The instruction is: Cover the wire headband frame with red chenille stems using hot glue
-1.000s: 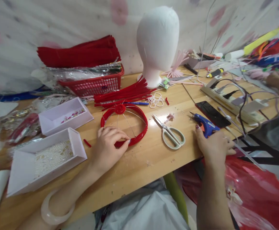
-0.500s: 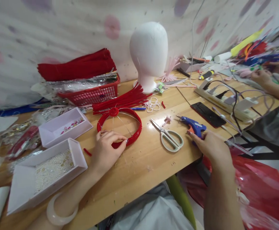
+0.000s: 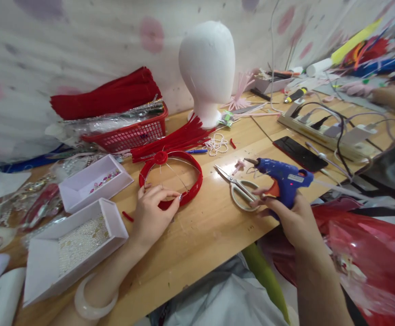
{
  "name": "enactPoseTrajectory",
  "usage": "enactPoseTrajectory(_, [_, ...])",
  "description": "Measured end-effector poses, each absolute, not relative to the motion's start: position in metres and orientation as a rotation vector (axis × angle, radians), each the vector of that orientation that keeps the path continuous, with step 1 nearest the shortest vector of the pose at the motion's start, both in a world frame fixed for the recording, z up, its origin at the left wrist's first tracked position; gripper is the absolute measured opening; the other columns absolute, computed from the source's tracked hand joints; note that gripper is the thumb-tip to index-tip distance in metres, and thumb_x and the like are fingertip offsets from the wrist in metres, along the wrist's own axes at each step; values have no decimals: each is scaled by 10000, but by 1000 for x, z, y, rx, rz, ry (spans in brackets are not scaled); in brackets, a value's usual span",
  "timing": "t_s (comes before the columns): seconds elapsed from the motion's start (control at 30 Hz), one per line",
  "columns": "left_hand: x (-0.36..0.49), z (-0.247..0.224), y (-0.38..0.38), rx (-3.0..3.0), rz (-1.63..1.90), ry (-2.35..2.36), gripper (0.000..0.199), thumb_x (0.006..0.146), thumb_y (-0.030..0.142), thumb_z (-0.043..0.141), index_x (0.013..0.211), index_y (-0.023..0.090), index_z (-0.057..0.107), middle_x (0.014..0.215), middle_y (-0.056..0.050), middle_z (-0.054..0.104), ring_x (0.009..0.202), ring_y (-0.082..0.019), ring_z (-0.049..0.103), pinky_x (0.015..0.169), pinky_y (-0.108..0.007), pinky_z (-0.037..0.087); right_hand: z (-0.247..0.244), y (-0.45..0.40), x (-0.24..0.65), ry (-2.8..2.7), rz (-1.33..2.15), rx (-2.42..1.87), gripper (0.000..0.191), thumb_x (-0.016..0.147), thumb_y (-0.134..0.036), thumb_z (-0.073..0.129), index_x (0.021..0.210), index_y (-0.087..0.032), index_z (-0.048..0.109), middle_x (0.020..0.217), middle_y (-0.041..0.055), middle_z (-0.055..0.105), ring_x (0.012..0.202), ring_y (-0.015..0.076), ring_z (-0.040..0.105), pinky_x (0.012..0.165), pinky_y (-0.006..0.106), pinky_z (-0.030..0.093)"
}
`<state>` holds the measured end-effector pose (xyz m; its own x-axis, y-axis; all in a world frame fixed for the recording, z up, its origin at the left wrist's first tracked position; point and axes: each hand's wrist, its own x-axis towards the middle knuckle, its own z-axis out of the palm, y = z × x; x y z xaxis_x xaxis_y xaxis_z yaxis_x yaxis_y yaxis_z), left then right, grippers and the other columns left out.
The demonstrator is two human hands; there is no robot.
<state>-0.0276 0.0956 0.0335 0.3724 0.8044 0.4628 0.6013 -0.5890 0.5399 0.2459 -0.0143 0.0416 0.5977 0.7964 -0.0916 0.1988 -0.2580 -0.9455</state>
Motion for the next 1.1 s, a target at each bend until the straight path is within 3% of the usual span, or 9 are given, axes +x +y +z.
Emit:
enactPoseTrajectory(0.1, [-27, 34, 96, 2359, 1030, 1245, 114, 841, 174, 677, 766, 240, 730, 763, 5, 762, 732, -208, 691, 977, -515, 465, 40, -17, 225, -785, 986, -1519, 324, 714, -380, 709, 981, -209, 640, 916, 85, 769, 642, 228, 702, 484, 315, 552])
enactPoseTrajectory(0.23, [-28, 35, 96, 2362, 1031, 1235, 119, 849, 178, 670, 769, 237, 735, 772, -3, 769, 749, -217, 698, 958, -513, 477, 30, -23, 205, -961, 1147, -1358, 251, 784, -361, 688, 973, -198, 670, 834, 65, 768, 674, 201, 708, 619, 308, 575])
enactPoseTrajectory(0.33, [-28, 36, 97, 2365, 1024, 1232, 128, 864, 194, 656, 778, 244, 735, 788, -5, 771, 767, -215, 701, 927, -485, 499, 25, -24, 189, -1101, 1076, -1338, 208, 828, -330, 645, 1001, -215, 652, 843, 35, 739, 718, 184, 684, 623, 276, 536])
enactPoseTrajectory(0.4, [-29, 36, 97, 2366, 1021, 1233, 130, 870, 196, 646, 792, 245, 737, 805, -9, 772, 792, -216, 706, 909, -469, 508, 27, -20, 178, -1176, 998, -1416, 136, 857, -343, 627, 901, -215, 640, 754, 5, 680, 647, 154, 625, 562, 248, 474])
enactPoseTrajectory(0.53, [-30, 38, 97, 2363, 1015, 1216, 139, 876, 193, 634, 801, 242, 741, 817, -9, 766, 805, -210, 706, 891, -443, 514, 33, -9, 164, -1374, 754, -1632, 303, 870, -443, 632, 679, -218, 563, 577, -39, 514, 537, 119, 498, 501, 237, 366])
enactPoseTrajectory(1.1, [-27, 39, 95, 2324, 1028, 1217, 140, 866, 171, 652, 810, 245, 757, 860, -11, 741, 833, -204, 706, 829, -402, 545, 21, 0, 156, -1522, 589, -1728, 345, 854, -426, 656, 636, -231, 474, 572, -39, 509, 546, 128, 528, 534, 255, 364])
